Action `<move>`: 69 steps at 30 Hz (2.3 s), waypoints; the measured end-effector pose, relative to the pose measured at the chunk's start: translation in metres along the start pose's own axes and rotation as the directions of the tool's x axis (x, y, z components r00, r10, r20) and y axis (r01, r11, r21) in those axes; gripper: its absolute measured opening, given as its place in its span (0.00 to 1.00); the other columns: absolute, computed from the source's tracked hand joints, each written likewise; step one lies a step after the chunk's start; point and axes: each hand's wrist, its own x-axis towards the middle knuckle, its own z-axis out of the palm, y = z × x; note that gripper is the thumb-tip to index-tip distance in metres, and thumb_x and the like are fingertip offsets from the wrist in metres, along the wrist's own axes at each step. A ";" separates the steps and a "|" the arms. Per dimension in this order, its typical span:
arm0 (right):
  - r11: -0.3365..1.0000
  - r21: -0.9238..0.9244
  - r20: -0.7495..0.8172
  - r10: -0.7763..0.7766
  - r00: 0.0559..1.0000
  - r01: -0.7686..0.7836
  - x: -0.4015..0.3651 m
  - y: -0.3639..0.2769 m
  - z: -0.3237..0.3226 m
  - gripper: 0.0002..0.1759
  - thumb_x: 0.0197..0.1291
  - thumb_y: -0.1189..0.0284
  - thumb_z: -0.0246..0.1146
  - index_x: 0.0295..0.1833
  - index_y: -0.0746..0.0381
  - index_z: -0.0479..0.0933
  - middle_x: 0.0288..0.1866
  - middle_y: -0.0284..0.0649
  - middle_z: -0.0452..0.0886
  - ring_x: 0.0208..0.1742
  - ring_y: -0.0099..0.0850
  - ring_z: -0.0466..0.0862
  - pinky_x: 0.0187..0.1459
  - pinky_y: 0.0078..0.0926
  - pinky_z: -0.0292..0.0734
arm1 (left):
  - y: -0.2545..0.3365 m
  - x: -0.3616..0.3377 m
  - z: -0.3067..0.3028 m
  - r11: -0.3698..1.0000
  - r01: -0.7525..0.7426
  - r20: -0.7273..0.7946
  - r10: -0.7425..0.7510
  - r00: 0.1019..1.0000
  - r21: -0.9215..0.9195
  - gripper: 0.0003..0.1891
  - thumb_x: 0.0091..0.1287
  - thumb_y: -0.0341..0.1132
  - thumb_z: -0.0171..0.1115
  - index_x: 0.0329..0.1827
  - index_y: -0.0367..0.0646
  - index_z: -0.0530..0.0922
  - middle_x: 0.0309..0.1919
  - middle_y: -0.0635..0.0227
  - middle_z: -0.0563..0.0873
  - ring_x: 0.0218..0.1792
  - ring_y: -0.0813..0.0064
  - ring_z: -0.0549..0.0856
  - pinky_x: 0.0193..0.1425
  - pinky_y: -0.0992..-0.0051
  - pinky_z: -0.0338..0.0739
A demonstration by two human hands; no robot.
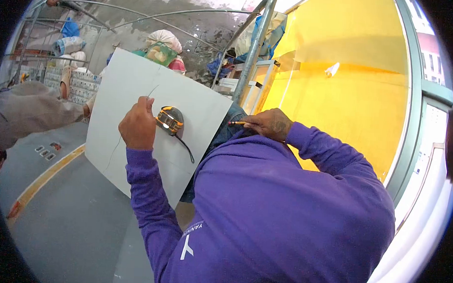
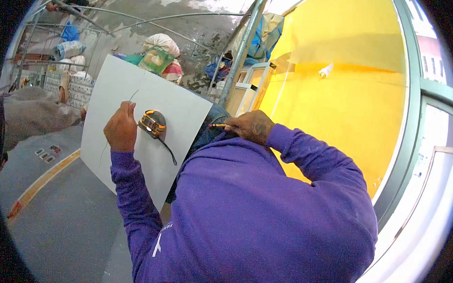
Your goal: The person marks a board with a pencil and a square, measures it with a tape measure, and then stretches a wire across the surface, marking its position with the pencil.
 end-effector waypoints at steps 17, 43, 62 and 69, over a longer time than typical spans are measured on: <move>0.995 -0.103 -0.165 0.003 0.986 -0.020 -0.022 0.014 0.035 0.24 0.77 0.52 0.56 0.76 0.36 0.73 0.38 0.50 0.77 0.33 0.51 0.84 0.34 0.50 0.80 | 0.155 -0.049 0.054 0.869 -0.459 0.310 0.494 0.812 -0.184 0.07 0.69 0.35 0.60 0.34 0.47 0.83 0.32 0.58 0.89 0.34 0.54 0.91 0.38 0.55 0.84; 0.950 0.313 -0.327 0.118 0.938 -0.011 0.034 0.005 0.059 0.11 0.68 0.71 0.67 0.49 0.68 0.82 0.46 0.53 0.84 0.45 0.51 0.87 0.46 0.42 0.84 | 0.149 -0.066 0.083 0.775 -0.317 0.106 0.439 0.892 -0.546 0.07 0.72 0.33 0.55 0.44 0.40 0.77 0.31 0.54 0.89 0.32 0.53 0.91 0.34 0.55 0.85; 0.988 0.156 0.014 0.003 1.000 -0.005 0.037 0.025 -0.001 0.21 0.63 0.62 0.75 0.53 0.66 0.86 0.42 0.48 0.91 0.42 0.38 0.91 0.47 0.34 0.85 | 0.146 -0.064 0.079 0.800 -0.297 0.179 0.442 0.879 -0.521 0.09 0.73 0.36 0.57 0.44 0.39 0.79 0.33 0.55 0.90 0.35 0.55 0.92 0.37 0.58 0.87; 0.993 0.018 -0.341 0.114 0.933 -0.114 0.062 0.078 -0.080 0.17 0.69 0.64 0.72 0.53 0.66 0.85 0.44 0.49 0.91 0.43 0.38 0.91 0.47 0.33 0.85 | 0.118 -0.055 0.005 0.869 -0.209 0.035 0.251 0.967 -0.449 0.08 0.71 0.35 0.57 0.43 0.41 0.80 0.33 0.57 0.87 0.35 0.57 0.90 0.35 0.58 0.86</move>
